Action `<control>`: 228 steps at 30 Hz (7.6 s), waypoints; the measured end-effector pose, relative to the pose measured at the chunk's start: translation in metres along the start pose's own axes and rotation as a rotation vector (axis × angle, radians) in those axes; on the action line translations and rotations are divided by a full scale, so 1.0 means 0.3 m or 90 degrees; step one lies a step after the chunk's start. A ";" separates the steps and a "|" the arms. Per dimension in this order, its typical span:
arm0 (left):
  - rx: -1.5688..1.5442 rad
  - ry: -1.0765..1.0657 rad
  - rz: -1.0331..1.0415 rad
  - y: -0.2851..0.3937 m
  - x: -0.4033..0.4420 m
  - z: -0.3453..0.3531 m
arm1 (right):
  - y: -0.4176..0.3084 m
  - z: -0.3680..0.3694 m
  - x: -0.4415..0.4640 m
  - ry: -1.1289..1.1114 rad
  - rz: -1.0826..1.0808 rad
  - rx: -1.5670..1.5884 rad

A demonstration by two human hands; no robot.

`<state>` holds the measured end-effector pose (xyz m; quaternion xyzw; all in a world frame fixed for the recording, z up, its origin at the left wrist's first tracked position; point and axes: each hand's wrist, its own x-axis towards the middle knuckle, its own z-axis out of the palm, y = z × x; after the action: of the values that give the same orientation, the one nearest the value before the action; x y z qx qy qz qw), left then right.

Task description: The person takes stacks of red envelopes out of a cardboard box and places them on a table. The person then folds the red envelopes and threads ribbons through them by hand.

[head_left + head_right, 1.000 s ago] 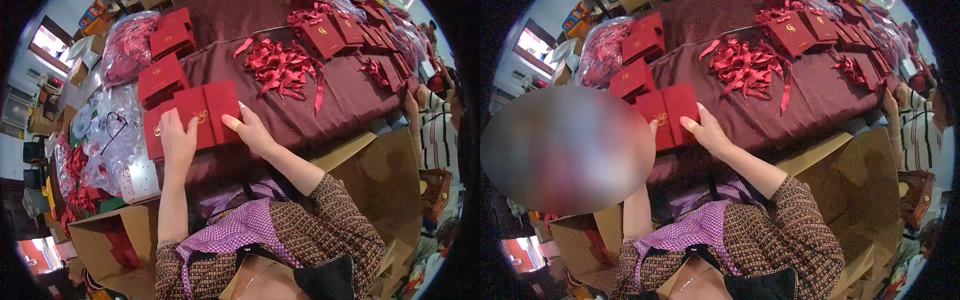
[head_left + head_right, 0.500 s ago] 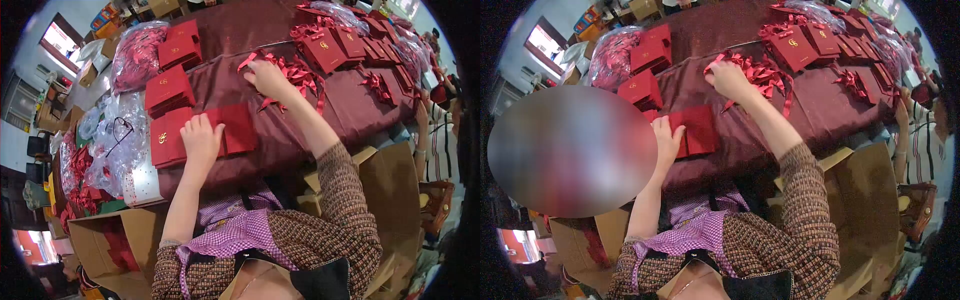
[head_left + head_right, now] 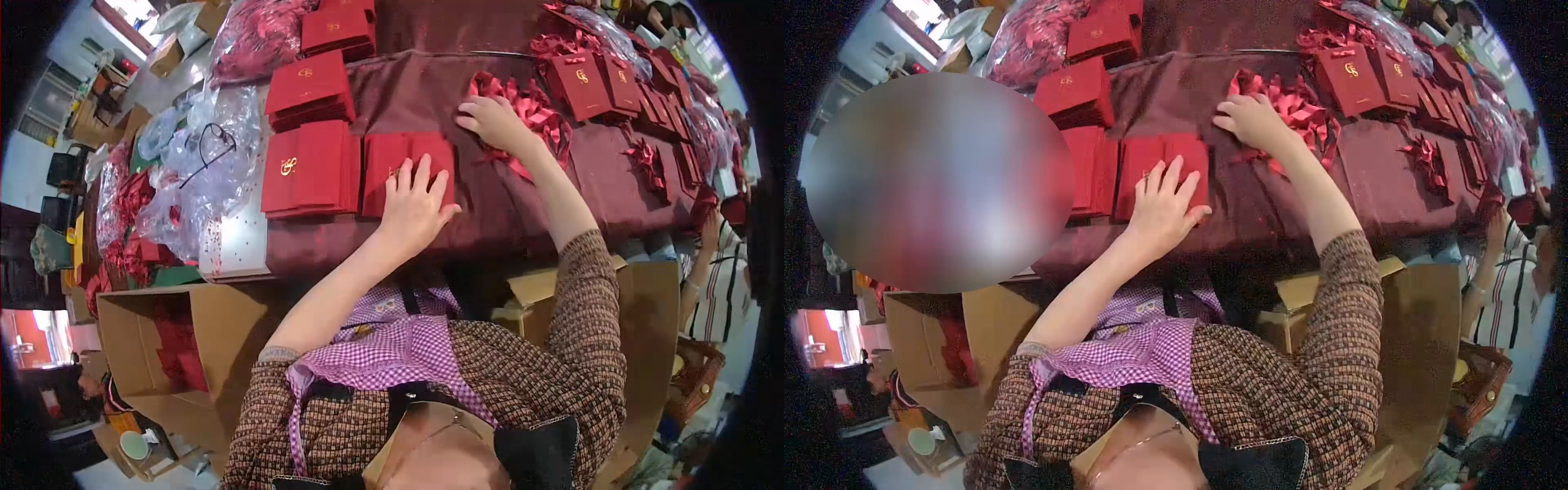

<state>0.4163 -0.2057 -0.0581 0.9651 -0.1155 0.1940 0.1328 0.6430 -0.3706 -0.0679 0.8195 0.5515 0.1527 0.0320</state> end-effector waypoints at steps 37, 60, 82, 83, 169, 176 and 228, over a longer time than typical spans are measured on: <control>-0.224 0.170 -0.339 -0.193 0.067 -0.046 | -0.095 -0.147 -0.114 0.329 0.236 0.542; -0.241 0.159 -0.419 -0.110 -0.482 -0.398 | -0.469 -0.039 0.077 0.329 0.155 0.633; -0.750 0.259 -1.383 0.394 -1.717 -0.302 | -0.471 -0.069 0.077 0.219 0.272 0.765; -0.744 0.241 -1.354 0.384 -1.707 -0.321 | -0.473 -0.066 0.079 0.225 0.277 0.780; -0.811 0.033 -0.527 -0.088 0.049 -0.155 | -0.464 -0.104 0.049 0.269 0.318 0.818; -0.763 0.047 -0.453 -0.109 0.058 -0.137 | -0.456 -0.100 0.051 0.408 0.233 0.660; -0.357 0.129 -0.053 -0.132 0.211 -0.259 | -0.244 -0.345 0.070 0.396 0.151 0.888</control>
<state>0.4574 -0.1561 0.0284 0.8706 -0.1109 0.2439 0.4125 0.5551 -0.3350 0.0189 0.6231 0.4123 -0.0045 -0.6646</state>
